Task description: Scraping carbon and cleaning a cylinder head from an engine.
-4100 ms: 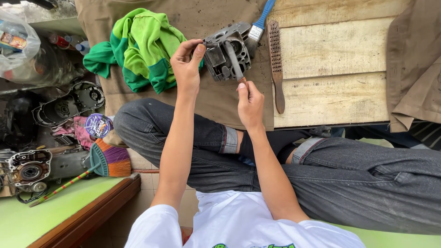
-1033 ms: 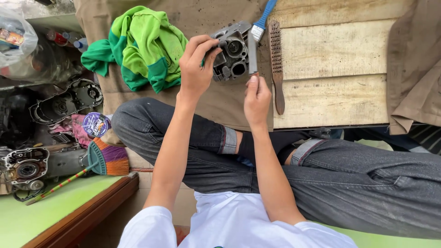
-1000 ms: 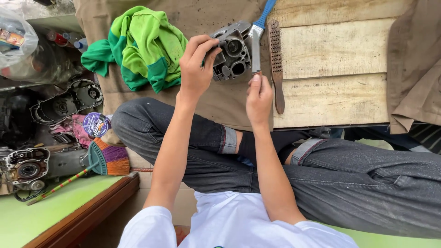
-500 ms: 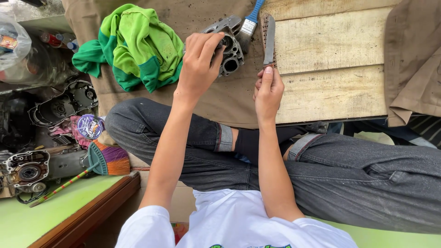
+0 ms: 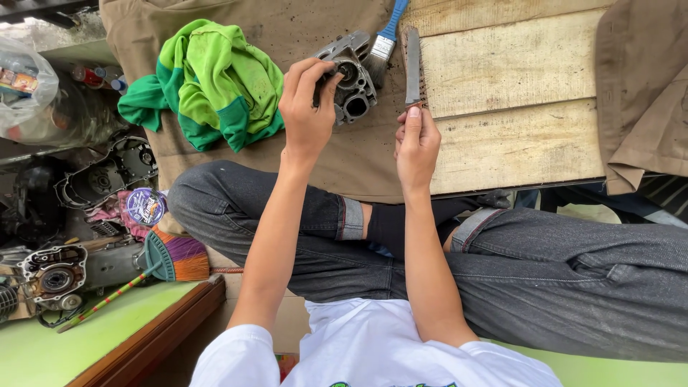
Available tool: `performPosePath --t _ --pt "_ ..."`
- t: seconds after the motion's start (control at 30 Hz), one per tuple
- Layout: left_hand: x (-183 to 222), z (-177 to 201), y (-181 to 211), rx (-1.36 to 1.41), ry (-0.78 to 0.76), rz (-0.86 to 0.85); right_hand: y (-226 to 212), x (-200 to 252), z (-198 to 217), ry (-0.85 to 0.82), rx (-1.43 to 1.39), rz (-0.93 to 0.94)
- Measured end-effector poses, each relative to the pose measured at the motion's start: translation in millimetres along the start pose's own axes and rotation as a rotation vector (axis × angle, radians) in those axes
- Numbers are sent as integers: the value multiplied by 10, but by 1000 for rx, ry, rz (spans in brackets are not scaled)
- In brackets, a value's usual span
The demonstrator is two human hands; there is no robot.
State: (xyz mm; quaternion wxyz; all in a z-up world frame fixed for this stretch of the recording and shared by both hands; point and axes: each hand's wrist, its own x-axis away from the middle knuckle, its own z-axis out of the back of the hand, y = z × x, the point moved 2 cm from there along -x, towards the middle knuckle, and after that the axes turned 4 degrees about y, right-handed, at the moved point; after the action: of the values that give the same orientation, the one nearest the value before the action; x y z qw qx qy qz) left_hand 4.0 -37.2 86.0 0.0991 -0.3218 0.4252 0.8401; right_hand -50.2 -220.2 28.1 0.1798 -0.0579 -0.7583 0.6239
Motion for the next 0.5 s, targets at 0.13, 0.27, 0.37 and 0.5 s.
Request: performPosePath --t 0.13,0.27,0.37,0.5 --pt "-29 43 29 -10 -30 -48 10 -10 10 -6 -13 -3" --pt "-18 60 20 31 -56 -81 -26 -10 0 -15 -11 -12" --pt "-28 50 23 10 -55 -113 47 -17 -17 -41 70 28" --pt "-20 19 17 -33 -62 -146 43 40 -116 -64 196 70"
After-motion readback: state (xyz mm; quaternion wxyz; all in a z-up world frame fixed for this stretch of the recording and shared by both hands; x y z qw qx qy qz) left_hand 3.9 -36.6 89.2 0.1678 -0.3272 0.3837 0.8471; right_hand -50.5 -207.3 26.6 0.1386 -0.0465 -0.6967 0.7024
